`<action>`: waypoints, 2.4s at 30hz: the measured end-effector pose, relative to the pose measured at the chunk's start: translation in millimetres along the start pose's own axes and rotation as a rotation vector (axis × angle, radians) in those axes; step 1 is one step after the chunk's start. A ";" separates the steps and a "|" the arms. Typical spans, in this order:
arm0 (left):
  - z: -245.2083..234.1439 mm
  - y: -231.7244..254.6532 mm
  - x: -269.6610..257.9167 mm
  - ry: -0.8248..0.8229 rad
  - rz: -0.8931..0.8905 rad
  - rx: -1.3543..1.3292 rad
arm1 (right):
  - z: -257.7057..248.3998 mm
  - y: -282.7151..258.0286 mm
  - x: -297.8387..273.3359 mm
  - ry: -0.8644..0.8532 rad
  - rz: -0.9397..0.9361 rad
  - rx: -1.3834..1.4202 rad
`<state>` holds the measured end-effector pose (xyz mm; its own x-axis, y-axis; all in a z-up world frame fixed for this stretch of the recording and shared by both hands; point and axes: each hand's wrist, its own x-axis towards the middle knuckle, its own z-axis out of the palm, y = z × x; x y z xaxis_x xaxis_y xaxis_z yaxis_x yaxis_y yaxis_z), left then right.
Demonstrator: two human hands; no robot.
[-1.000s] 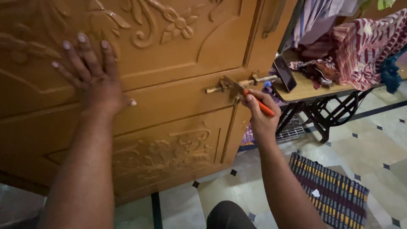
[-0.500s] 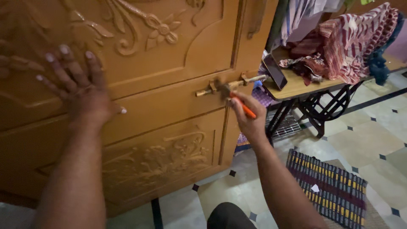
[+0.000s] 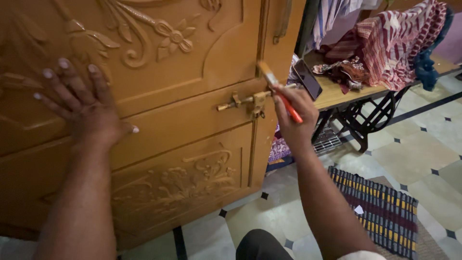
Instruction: The person paints the surface of a yellow wooden cabinet using a small paintbrush. They apply paint to the carved floral patterns and the flat panels, moving the brush in short strokes to cover the details and the area around the latch.
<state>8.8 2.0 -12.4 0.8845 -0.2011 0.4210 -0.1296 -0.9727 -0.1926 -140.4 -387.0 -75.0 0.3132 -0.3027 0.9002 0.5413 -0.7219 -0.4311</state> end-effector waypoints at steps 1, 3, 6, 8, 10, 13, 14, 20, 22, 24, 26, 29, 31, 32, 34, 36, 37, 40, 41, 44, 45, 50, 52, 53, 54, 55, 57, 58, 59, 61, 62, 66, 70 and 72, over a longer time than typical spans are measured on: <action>0.1 0.2 -0.2 0.002 0.004 -0.002 | 1.1 0.3 6.2 0.014 -0.026 -0.014; -3.3 2.1 3.2 -0.022 -0.027 -0.060 | 2.7 -0.6 17.0 0.024 -0.037 -0.036; -4.9 3.0 1.8 -0.037 -0.049 -0.117 | 1.0 -0.4 23.3 -0.059 0.028 -0.065; -2.1 1.5 0.8 -0.029 -0.044 -0.070 | -5.1 0.6 21.5 -0.194 0.085 -0.091; 1.5 0.4 2.1 -0.007 -0.023 0.054 | -7.3 3.5 19.1 -0.108 0.023 -0.073; 3.0 -1.2 4.4 -0.017 -0.014 0.028 | -7.4 13.3 20.1 0.043 -0.043 -0.046; 3.0 -1.2 4.0 -0.018 -0.010 0.020 | -6.8 18.5 22.4 0.095 -0.062 -0.038; -1.5 -0.8 5.1 -0.049 -0.046 -0.102 | -13.3 19.9 24.3 -0.047 -0.004 -0.164; 2.7 0.8 5.6 -0.006 -0.020 -0.030 | -15.1 15.5 24.3 0.027 -0.050 -0.128; 4.2 1.9 3.5 0.008 -0.034 0.048 | -16.3 17.5 25.4 0.036 -0.050 -0.122; 1.2 1.6 3.4 0.023 -0.033 0.001 | -13.7 24.8 33.1 -0.018 -0.028 -0.138; 0.8 -0.6 0.4 0.024 -0.021 -0.092 | -17.9 34.0 38.9 -0.126 0.141 -0.207; 4.1 1.4 3.8 0.022 -0.025 0.064 | -19.6 37.2 44.3 0.039 0.078 -0.031; 5.5 1.2 5.2 0.018 -0.029 0.043 | -21.9 37.6 46.9 0.123 0.050 0.053; 5.9 -1.9 9.1 0.013 -0.035 0.002 | -27.5 36.9 53.8 0.120 -0.069 -0.009; 6.1 -1.2 7.9 -0.005 -0.033 0.005 | -30.4 36.7 63.0 0.068 -0.092 -0.066; 4.8 -1.4 8.6 -0.010 -0.036 0.005 | -31.9 37.7 68.4 0.016 -0.055 -0.091; 3.3 -2.2 10.9 -0.080 -0.058 -0.048 | -43.2 42.3 77.8 -0.061 0.015 -0.170; 3.7 -2.2 12.0 -0.068 -0.063 -0.035 | -46.2 43.1 80.7 -0.074 0.032 -0.198; 6.3 -1.8 12.7 -0.043 -0.043 0.002 | -44.4 43.8 97.3 0.078 -0.156 -0.010; 6.2 -3.1 10.0 -0.024 -0.030 0.001 | -44.8 41.8 103.7 0.075 -0.170 -0.008; 2.0 -1.5 9.9 -0.055 -0.046 -0.062 | -35.9 46.8 131.3 0.051 -0.155 -0.160; -0.7 -1.5 8.6 -0.076 -0.057 -0.065 | -40.2 46.2 106.8 0.014 -0.209 -0.260; -1.3 0.5 8.0 -0.078 -0.061 -0.054 | -41.1 43.3 91.3 -0.038 -0.231 -0.230; -2.1 2.1 7.5 -0.082 -0.069 -0.038 | -40.3 39.3 78.2 -0.090 -0.252 -0.194; -3.5 2.9 7.1 -0.086 -0.077 -0.022 | -41.2 34.9 69.8 -0.108 -0.170 -0.185; -4.9 5.5 3.5 -0.082 -0.087 -0.020 | -44.4 22.2 55.4 -0.151 0.018 -0.174; -5.8 7.3 3.6 -0.077 -0.087 -0.020 | -44.1 15.3 56.0 -0.114 -0.025 -0.117; -6.5 7.5 2.1 -0.060 -0.080 -0.051 | -42.7 6.7 57.0 -0.077 -0.069 -0.061; -7.9 7.1 -0.9 -0.026 -0.062 -0.107 | -37.0 -11.5 62.9 -0.035 -0.139 0.024; -9.0 7.9 0.5 -0.048 -0.067 -0.092 | -31.5 -17.6 74.0 -0.033 -0.174 0.054; -11.4 8.8 3.6 -0.081 -0.084 -0.071 | -8.9 -30.8 100.3 -0.028 -0.255 0.057; -14.2 6.8 3.5 -0.126 -0.080 -0.037 | -6.2 -28.4 90.4 -0.190 -0.188 -0.078; -12.8 7.0 -2.5 -0.056 -0.068 -0.092 | -17.7 -26.2 79.8 -0.353 -0.156 -0.187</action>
<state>-0.1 -5.8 -3.4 0.9160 -0.1305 0.3794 -0.1070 -0.9908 -0.0825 -143.3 -403.2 9.2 0.5042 0.0273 0.8632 0.4625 -0.8526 -0.2432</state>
